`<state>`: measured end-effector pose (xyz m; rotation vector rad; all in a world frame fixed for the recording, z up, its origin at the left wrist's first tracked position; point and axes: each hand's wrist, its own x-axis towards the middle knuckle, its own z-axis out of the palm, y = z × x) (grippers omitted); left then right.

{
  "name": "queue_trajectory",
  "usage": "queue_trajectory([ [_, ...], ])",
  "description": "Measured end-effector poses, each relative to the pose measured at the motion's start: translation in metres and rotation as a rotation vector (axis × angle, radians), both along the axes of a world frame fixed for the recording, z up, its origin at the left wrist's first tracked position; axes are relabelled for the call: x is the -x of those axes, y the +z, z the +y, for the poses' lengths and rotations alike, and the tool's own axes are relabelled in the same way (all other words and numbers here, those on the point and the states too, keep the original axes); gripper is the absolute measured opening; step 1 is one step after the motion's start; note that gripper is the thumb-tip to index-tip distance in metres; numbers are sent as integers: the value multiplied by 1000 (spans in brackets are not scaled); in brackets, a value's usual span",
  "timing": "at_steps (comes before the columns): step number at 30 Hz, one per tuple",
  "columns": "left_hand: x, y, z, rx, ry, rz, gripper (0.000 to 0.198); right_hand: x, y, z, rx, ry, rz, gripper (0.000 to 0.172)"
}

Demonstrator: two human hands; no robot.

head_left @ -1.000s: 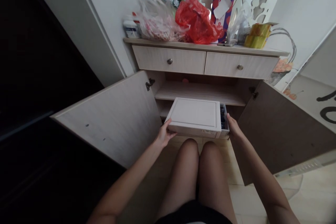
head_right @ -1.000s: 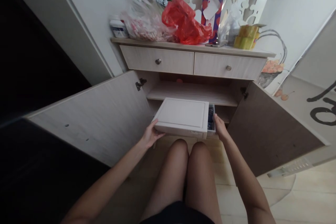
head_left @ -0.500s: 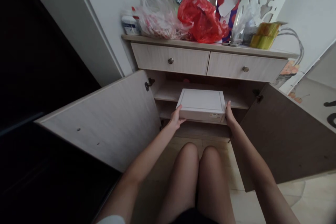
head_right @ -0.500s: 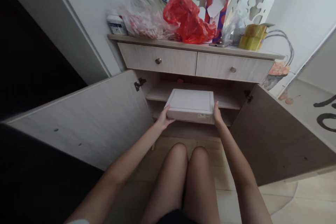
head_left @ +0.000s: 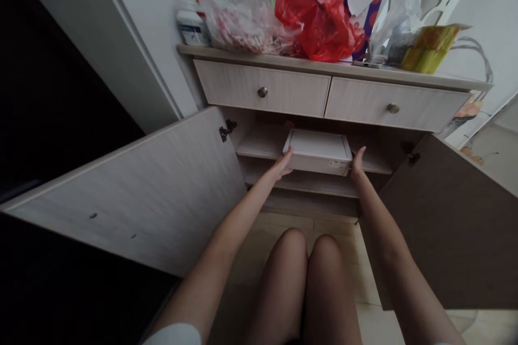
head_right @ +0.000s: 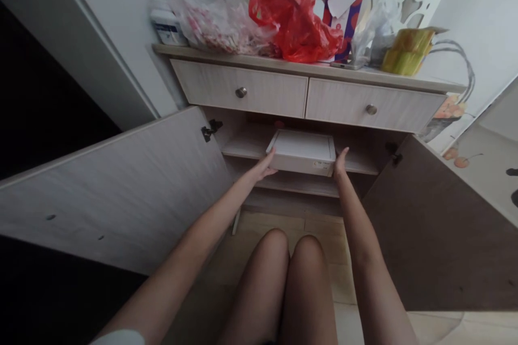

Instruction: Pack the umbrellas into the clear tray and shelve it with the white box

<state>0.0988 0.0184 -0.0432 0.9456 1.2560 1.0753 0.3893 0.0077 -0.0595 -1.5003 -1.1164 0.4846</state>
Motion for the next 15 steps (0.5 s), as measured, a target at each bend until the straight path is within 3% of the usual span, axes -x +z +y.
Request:
queue_trajectory([
  [2,12,-9,-2,-153,68,136,64,6,-13,-12,-45,-115,83,101],
  [4,21,-22,-4,-329,171,254,62,14,-30,-30,-125,-195,19,88],
  [8,20,-44,3,-448,180,371,36,26,-54,-49,-167,-217,-105,68],
  [15,2,-44,51,-446,134,526,25,10,-36,-4,-69,-200,-170,56],
])
